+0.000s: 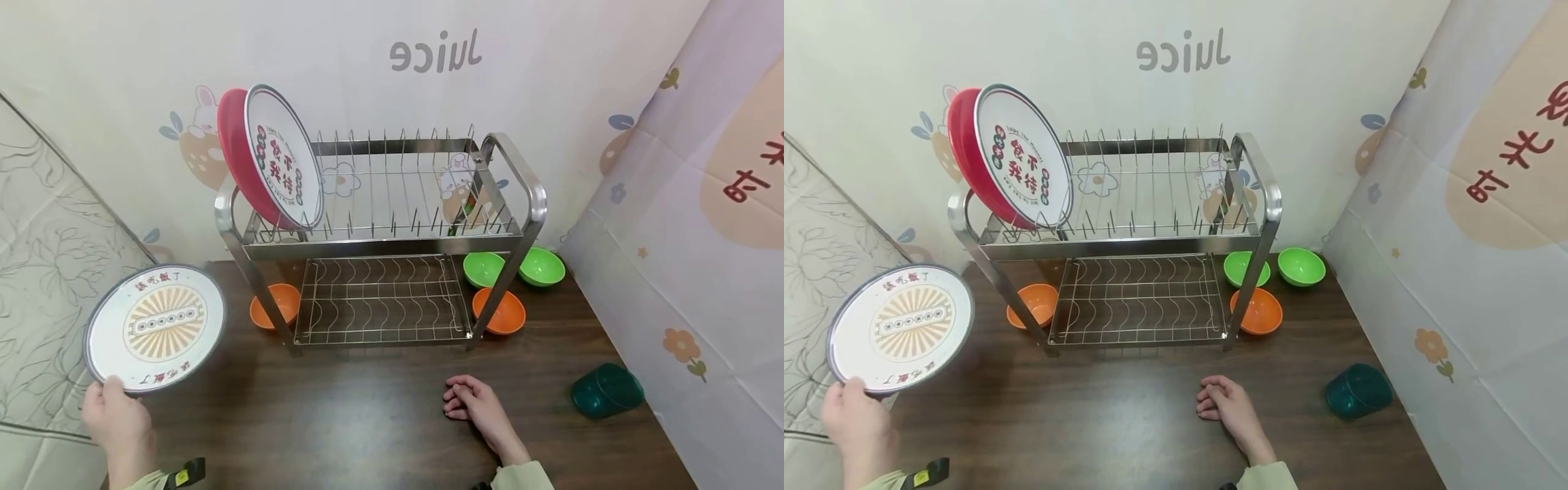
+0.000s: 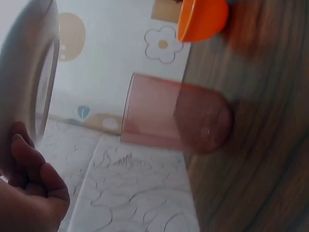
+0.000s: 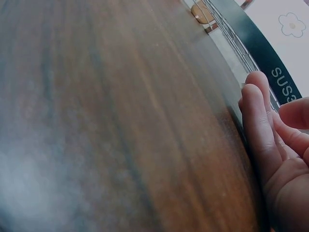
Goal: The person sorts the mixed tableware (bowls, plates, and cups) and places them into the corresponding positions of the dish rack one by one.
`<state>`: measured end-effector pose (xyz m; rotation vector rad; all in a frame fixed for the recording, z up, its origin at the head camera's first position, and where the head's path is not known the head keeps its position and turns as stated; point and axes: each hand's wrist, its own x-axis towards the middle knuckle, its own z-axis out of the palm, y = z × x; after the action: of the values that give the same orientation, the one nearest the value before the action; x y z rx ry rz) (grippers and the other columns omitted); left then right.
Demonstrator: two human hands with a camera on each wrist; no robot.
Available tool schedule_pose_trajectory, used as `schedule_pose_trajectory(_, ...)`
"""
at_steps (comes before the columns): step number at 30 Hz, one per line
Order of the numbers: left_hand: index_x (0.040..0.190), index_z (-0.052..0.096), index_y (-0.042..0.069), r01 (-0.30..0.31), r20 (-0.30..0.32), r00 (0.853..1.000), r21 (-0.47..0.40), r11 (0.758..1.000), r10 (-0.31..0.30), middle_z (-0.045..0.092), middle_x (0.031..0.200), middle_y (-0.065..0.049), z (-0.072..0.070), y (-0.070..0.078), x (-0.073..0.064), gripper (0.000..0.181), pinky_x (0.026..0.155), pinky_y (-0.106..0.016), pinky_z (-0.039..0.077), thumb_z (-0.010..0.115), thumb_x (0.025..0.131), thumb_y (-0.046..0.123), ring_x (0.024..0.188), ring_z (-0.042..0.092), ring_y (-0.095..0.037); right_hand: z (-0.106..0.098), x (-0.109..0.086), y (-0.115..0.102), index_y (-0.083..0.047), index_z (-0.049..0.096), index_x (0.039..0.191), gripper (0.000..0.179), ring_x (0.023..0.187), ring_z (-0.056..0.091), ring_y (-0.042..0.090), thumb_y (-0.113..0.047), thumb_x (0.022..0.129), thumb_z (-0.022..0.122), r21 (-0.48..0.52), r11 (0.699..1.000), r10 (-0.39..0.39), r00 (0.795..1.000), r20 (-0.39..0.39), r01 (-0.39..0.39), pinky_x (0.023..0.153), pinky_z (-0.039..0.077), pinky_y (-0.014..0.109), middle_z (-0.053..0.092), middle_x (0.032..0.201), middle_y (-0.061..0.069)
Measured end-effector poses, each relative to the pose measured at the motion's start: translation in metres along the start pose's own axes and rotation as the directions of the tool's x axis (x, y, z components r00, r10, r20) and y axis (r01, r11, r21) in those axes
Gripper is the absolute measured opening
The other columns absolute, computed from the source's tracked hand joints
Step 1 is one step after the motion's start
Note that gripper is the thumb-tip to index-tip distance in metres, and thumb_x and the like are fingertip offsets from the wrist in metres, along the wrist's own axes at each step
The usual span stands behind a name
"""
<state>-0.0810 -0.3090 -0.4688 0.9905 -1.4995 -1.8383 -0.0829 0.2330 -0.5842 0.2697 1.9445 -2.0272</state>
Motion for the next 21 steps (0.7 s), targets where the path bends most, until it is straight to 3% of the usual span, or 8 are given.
schedule_pose_trajectory(6, 0.094, 0.058, 0.017, -0.079, 0.083, 0.994, 0.145, 0.986, 0.068, 0.059, 0.07, 0.011, -0.015, 0.005, -0.002, 0.025, 0.058, -0.013, 0.037, 0.041, 0.107, 0.03, 0.065, 0.05, -0.003, 0.001, 0.0, -0.002, 0.014, 0.049, 0.128, 0.032, 0.083, 0.068, 0.024, -0.008, 0.105, 0.047, -0.004, 1.0, 0.0, 1.0, -0.001, 0.0, 0.074, 0.059, 0.037, 0.065, 0.1, 0.019)
schedule_pose_trajectory(9, 0.094, 0.059, 0.015, -0.128, 0.16, 0.983, 0.24, 0.962, 0.091, 0.057, 0.065, 0.008, -0.017, 0.006, -0.002, 0.028, 0.058, -0.016, 0.035, 0.042, 0.107, 0.033, 0.061, 0.047, -0.006, 0.001, 0.001, -0.002, 0.014, 0.049, 0.128, 0.032, 0.083, 0.068, 0.024, -0.008, 0.106, 0.046, -0.006, 1.0, 0.005, 1.0, -0.004, -0.005, 0.074, 0.059, 0.037, 0.065, 0.101, 0.02)
schedule_pose_trajectory(12, 0.096, 0.059, 0.015, -0.145, 0.262, 0.963, 0.316, 0.938, 0.06, 0.056, 0.064, 0.003, -0.021, 0.004, 0.0, 0.031, 0.057, -0.019, 0.036, 0.041, 0.106, 0.039, 0.06, 0.047, -0.009, 0.001, 0.002, -0.001, 0.014, 0.049, 0.129, 0.032, 0.084, 0.067, 0.025, -0.009, 0.106, 0.046, -0.007, 1.0, 0.009, 1.0, -0.002, -0.009, 0.074, 0.059, 0.037, 0.065, 0.101, 0.02)
schedule_pose_trajectory(15, 0.101, 0.061, 0.017, -0.187, 0.418, 0.908, 0.331, 0.925, 0.034, 0.056, 0.064, -0.001, -0.025, 0.0, 0.003, 0.03, 0.054, -0.022, 0.04, 0.041, 0.106, 0.039, 0.055, 0.049, -0.012, 0.0, 0.002, -0.002, 0.013, 0.05, 0.129, 0.036, 0.084, 0.068, 0.026, -0.016, 0.107, 0.046, 0.0, 1.0, 0.015, 1.0, -0.006, -0.015, 0.074, 0.059, 0.039, 0.065, 0.102, 0.02)
schedule_pose_trajectory(19, 0.108, 0.06, 0.017, -0.339, 0.604, 0.795, 0.375, 0.863, 0.05, 0.058, 0.065, -0.003, -0.024, -0.008, 0.001, 0.032, 0.054, -0.025, 0.045, 0.036, 0.108, 0.037, 0.053, 0.053, -0.015, 0.001, 0.002, -0.004, 0.012, 0.051, 0.128, 0.044, 0.084, 0.068, 0.027, -0.026, 0.108, 0.045, 0.007, 1.0, 0.027, 0.999, -0.02, -0.027, 0.075, 0.059, 0.04, 0.065, 0.102, 0.019)
schedule_pose_trajectory(21, 0.11, 0.059, 0.013, -0.402, 0.658, 0.751, 0.399, 0.824, 0.048, 0.059, 0.067, -0.005, -0.019, -0.012, -0.003, 0.036, 0.055, -0.027, 0.047, 0.033, 0.109, 0.038, 0.054, 0.056, -0.018, 0.002, 0.002, -0.004, 0.012, 0.051, 0.128, 0.046, 0.085, 0.068, 0.026, -0.029, 0.108, 0.045, 0.002, 0.999, 0.033, 0.999, -0.022, -0.033, 0.075, 0.059, 0.04, 0.065, 0.102, 0.019)
